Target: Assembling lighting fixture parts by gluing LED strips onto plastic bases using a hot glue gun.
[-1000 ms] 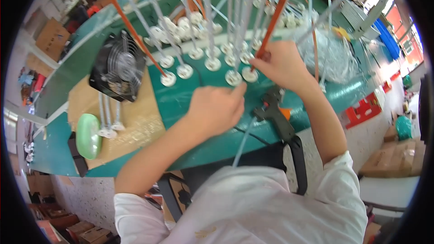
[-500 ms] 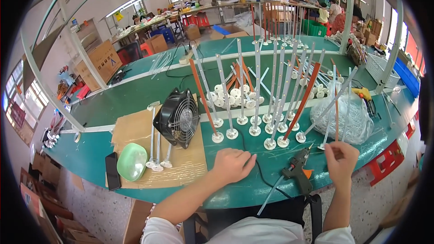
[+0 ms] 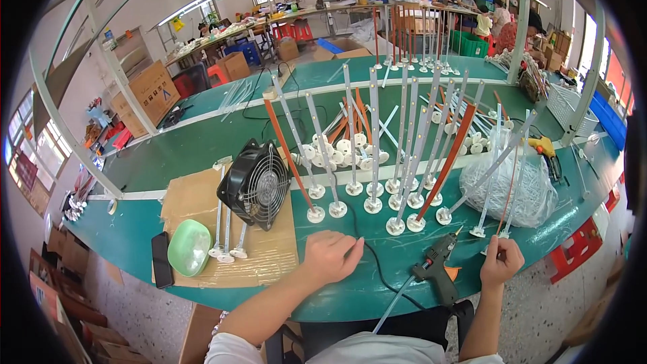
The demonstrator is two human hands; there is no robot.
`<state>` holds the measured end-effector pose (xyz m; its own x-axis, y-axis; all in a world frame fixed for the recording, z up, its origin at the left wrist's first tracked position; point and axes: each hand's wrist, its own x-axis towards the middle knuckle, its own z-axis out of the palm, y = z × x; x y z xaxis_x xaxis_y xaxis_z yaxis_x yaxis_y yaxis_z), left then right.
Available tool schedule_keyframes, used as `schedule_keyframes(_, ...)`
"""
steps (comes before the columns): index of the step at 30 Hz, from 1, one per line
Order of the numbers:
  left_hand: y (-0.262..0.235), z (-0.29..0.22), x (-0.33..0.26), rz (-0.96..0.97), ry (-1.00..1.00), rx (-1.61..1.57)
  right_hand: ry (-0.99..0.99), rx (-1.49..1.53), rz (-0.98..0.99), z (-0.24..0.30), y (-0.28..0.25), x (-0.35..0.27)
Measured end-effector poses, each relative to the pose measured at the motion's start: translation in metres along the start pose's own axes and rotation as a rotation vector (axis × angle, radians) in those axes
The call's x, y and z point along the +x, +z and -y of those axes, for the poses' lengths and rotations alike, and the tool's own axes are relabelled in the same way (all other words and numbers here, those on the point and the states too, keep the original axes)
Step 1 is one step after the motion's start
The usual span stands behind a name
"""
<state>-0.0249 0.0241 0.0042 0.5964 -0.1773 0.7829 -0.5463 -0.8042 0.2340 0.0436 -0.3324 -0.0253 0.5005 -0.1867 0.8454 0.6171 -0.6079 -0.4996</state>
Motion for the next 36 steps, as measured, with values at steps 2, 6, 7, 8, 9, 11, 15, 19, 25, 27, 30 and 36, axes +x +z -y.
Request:
schedule_keyframes(2,0.002,0.0,-0.001,-0.003,-0.024,-0.014,0.014,0.009,-0.011,-0.001,0.001,0.0)
schedule_keyframes(6,0.005,-0.003,0.0,0.01,-0.048,-0.034,0.083,0.03,-0.003,-0.005,-0.001,-0.001)
schedule_keyframes(7,0.005,-0.003,0.001,0.01,-0.046,-0.033,0.065,0.021,0.026,-0.006,-0.003,-0.001)
schedule_keyframes(8,0.005,-0.002,0.0,0.014,-0.06,-0.038,0.066,0.019,0.029,-0.005,-0.002,-0.002)
schedule_keyframes(9,0.005,-0.001,-0.001,0.018,-0.073,-0.043,0.065,0.027,0.051,-0.003,-0.001,-0.001)
schedule_keyframes(11,0.007,0.003,-0.002,0.006,-0.065,-0.051,0.064,0.034,0.072,0.0,0.0,-0.001)
schedule_keyframes(15,0.007,0.002,0.001,-0.018,-0.067,-0.058,0.1,0.078,0.036,0.002,0.004,0.001)
schedule_keyframes(19,0.008,0.003,0.002,-0.017,-0.066,-0.056,0.102,0.09,0.003,-0.001,0.004,0.0)
schedule_keyframes(25,0.006,0.0,0.002,-0.007,-0.082,-0.061,0.156,0.109,-0.031,0.002,0.001,0.001)
schedule_keyframes(27,0.004,-0.003,-0.001,-0.008,-0.068,-0.054,0.101,0.081,-0.008,0.006,-0.011,-0.005)
schedule_keyframes(30,0.001,-0.011,0.006,0.037,-0.153,-0.174,-0.04,0.157,0.059,0.033,-0.024,0.003)
schedule_keyframes(36,-0.02,-0.098,0.056,0.589,-0.015,-0.834,-0.537,0.946,0.755,0.144,-0.016,0.015)
